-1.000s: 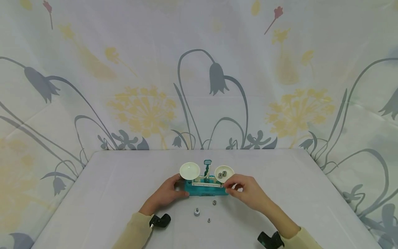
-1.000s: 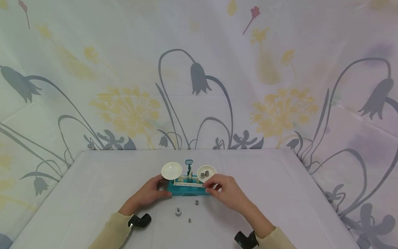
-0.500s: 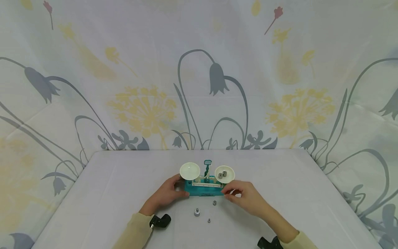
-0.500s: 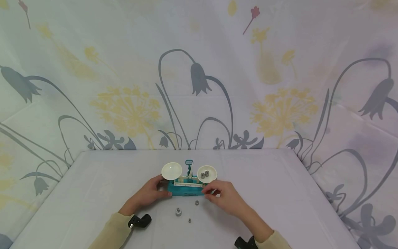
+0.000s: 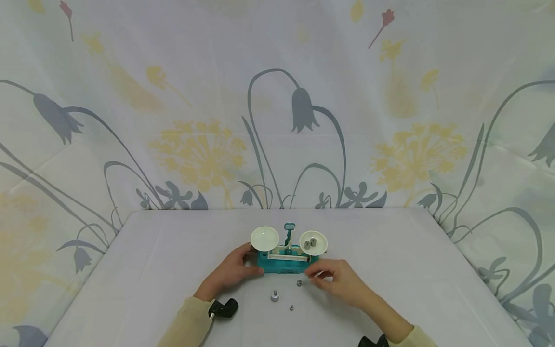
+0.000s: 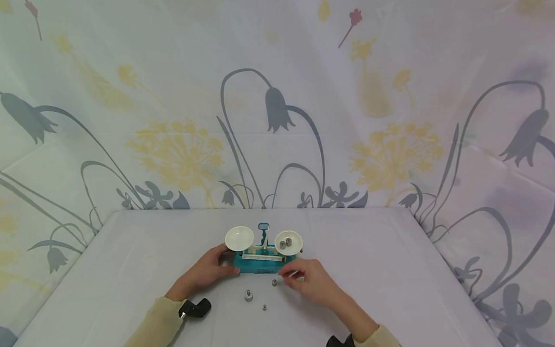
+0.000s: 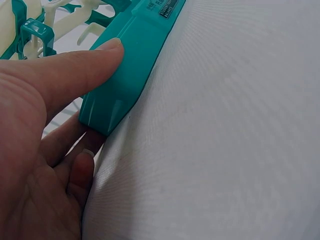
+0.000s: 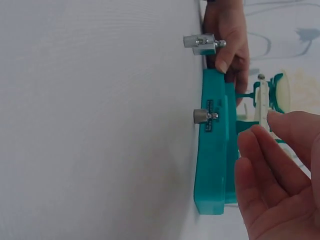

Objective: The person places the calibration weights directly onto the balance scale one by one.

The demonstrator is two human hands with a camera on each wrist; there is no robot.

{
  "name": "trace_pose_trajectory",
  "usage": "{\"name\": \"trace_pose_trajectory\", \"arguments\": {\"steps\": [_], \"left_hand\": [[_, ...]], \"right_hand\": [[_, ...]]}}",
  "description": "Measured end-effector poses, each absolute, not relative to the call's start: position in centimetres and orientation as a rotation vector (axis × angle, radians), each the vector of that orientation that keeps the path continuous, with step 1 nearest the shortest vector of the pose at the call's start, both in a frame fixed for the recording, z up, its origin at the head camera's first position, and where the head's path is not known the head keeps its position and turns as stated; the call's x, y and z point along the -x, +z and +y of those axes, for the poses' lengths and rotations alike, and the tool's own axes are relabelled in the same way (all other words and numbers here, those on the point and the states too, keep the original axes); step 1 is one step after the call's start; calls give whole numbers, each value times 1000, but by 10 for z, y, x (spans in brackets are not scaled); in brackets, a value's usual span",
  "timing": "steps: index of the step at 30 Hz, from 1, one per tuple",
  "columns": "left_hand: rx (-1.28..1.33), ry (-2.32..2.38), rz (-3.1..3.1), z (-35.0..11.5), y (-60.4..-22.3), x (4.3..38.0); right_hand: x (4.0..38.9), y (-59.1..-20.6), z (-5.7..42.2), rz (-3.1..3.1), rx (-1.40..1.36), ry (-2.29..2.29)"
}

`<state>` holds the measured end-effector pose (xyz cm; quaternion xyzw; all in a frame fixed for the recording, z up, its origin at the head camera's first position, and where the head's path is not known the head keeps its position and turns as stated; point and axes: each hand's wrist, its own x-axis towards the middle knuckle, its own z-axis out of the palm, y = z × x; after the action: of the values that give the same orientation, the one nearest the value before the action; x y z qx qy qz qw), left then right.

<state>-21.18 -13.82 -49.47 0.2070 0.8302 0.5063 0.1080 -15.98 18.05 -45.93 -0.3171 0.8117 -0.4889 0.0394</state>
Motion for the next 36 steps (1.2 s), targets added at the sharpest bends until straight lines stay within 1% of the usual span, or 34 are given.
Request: {"name": "trace_pose_trajectory", "arguments": {"steps": [13,36], "left_hand": [[-629,1499,2433,-138,-494,211],[-601,1498,2460,-137,-492,210]], "right_hand": [[161,-473,176,2466,992,-1455],[160,-477,168,2531,913,-1294]]}}
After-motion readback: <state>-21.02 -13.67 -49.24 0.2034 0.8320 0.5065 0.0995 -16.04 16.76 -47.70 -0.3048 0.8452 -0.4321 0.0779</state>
